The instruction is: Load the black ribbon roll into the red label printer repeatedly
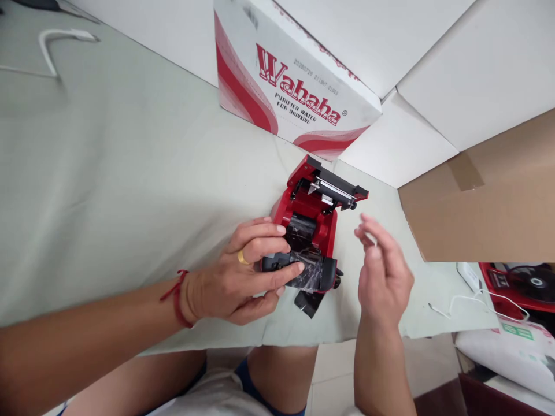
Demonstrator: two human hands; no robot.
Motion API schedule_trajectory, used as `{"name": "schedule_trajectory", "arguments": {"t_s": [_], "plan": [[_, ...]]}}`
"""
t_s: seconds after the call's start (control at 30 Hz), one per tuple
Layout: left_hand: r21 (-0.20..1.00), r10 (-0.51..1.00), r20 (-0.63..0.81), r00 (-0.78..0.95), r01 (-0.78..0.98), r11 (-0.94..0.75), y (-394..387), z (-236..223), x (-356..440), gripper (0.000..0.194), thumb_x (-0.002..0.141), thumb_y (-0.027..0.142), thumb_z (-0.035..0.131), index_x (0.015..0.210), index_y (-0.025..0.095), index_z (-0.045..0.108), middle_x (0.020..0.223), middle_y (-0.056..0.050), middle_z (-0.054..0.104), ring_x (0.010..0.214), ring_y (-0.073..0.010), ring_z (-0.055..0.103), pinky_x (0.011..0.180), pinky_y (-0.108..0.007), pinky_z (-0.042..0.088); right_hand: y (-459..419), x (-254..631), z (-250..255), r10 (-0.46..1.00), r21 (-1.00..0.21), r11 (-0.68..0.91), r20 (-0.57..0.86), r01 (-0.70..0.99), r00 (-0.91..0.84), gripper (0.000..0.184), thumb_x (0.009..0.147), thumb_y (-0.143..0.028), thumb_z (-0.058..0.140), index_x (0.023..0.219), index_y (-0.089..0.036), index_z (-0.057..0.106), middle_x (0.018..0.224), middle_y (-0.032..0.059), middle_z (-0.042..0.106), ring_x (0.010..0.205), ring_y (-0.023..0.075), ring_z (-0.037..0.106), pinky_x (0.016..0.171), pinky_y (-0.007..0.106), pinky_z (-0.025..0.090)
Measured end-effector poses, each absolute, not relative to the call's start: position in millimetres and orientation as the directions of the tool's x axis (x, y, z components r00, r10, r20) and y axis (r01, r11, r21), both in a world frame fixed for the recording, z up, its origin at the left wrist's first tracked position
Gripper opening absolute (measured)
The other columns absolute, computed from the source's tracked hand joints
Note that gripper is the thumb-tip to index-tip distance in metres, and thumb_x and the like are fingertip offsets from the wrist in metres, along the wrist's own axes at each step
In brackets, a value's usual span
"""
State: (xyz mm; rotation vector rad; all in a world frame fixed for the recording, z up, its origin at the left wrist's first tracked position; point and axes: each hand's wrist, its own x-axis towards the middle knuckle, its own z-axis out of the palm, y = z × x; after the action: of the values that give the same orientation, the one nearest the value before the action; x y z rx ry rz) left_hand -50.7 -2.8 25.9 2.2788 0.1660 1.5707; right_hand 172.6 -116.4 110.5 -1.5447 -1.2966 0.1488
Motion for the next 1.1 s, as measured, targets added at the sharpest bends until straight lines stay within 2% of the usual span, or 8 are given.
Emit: {"name": "schedule_trajectory", "arguments": {"t_s": [0.07,0.23,0.4,0.53,0.7,0.77,0.93,1.1], "plan": [[0.35,0.294,0.882,0.368,-0.095,-0.932,-3,26,-51,0.036,0.085,0.019,0.067,0.119,0.027,0.073,0.12,-0.008,0.075,0.138,-0.0279,0.061,0.123,-0.054,0.054,-92,183,107,0.706,-0.883,0.171,0.419,0.436,0.571,0.029,0.109,-0.045,0.064,0.132,-0.035,0.08,0.153,0.0043,0.071,0.136,0.0228,0.068,0.121,0.05,0.052],[0.324,0.277,0.884,0.378,-0.067,-0.944,-4,29,-53,0.029,0.089,0.022,0.066,0.115,0.027,0.075,0.117,-0.007,0.075,0.144,-0.0263,0.057,0.131,-0.052,0.048,-55,188,103,0.772,-0.946,0.191,0.309,0.262,0.555,0.042,0.104,-0.064,0.066,0.136,-0.04,0.077,0.161,0.0004,0.065,0.149,0.0228,0.058,0.126,0.05,0.046],[0.318,0.278,0.886,0.372,-0.049,-0.947,-5,28,-54,0.029,0.088,0.022,0.067,0.116,0.028,0.075,0.119,-0.006,0.075,0.147,-0.0258,0.055,0.134,-0.051,0.043,-67,172,94,0.7,-0.87,0.289,0.477,0.4,0.532,0.039,0.109,-0.055,0.06,0.133,-0.032,0.081,0.131,0.0055,0.08,0.125,0.0229,0.073,0.115,0.048,0.054],[0.32,0.274,0.89,0.366,-0.07,-0.945,-2,27,-54,0.037,0.087,0.023,0.066,0.123,0.029,0.073,0.123,-0.006,0.075,0.146,-0.0259,0.058,0.136,-0.049,0.04,-99,168,71,0.645,-0.754,0.266,0.602,0.6,0.471,0.034,0.109,-0.047,0.062,0.123,-0.023,0.084,0.107,0.0089,0.085,0.112,0.0282,0.08,0.114,0.056,0.056],[0.426,0.341,0.859,0.383,-0.164,-0.89,7,24,-53,0.057,0.093,0.03,0.062,0.15,0.023,0.061,0.136,-0.011,0.075,0.143,-0.0299,0.066,0.139,-0.053,0.031,-119,166,49,0.661,-0.74,0.175,0.577,0.65,0.48,0.029,0.11,-0.038,0.063,0.114,-0.021,0.085,0.112,0.0112,0.087,0.106,0.0276,0.084,0.101,0.051,0.065],[0.512,0.405,0.808,0.429,-0.169,-0.842,13,23,-54,0.057,0.1,0.031,0.057,0.157,0.023,0.055,0.142,-0.012,0.075,0.142,-0.0302,0.067,0.139,-0.055,0.028,-115,163,47,0.623,-0.731,0.188,0.605,0.657,0.495,0.027,0.11,-0.037,0.064,0.109,-0.021,0.086,0.103,0.0092,0.087,0.104,0.0271,0.084,0.098,0.048,0.065],[0.647,0.479,0.735,0.479,-0.285,-0.707,23,24,-54,0.044,0.108,0.026,0.049,0.151,0.026,0.057,0.136,-0.01,0.078,0.135,-0.027,0.071,0.119,-0.047,0.054,-105,159,51,0.588,-0.715,0.184,0.63,0.675,0.507,0.026,0.11,-0.035,0.065,0.101,-0.023,0.086,0.09,0.0053,0.086,0.097,0.0258,0.084,0.091,0.044,0.066],[0.666,0.509,0.725,0.464,-0.282,-0.69,25,28,-52,0.033,0.106,0.024,0.049,0.136,0.024,0.065,0.124,-0.009,0.08,0.121,-0.0266,0.074,0.109,-0.046,0.058,-107,159,51,0.598,-0.684,0.155,0.64,0.713,0.483,0.028,0.11,-0.036,0.064,0.096,-0.022,0.085,0.089,0.0052,0.086,0.096,0.0252,0.083,0.093,0.045,0.064]]}}
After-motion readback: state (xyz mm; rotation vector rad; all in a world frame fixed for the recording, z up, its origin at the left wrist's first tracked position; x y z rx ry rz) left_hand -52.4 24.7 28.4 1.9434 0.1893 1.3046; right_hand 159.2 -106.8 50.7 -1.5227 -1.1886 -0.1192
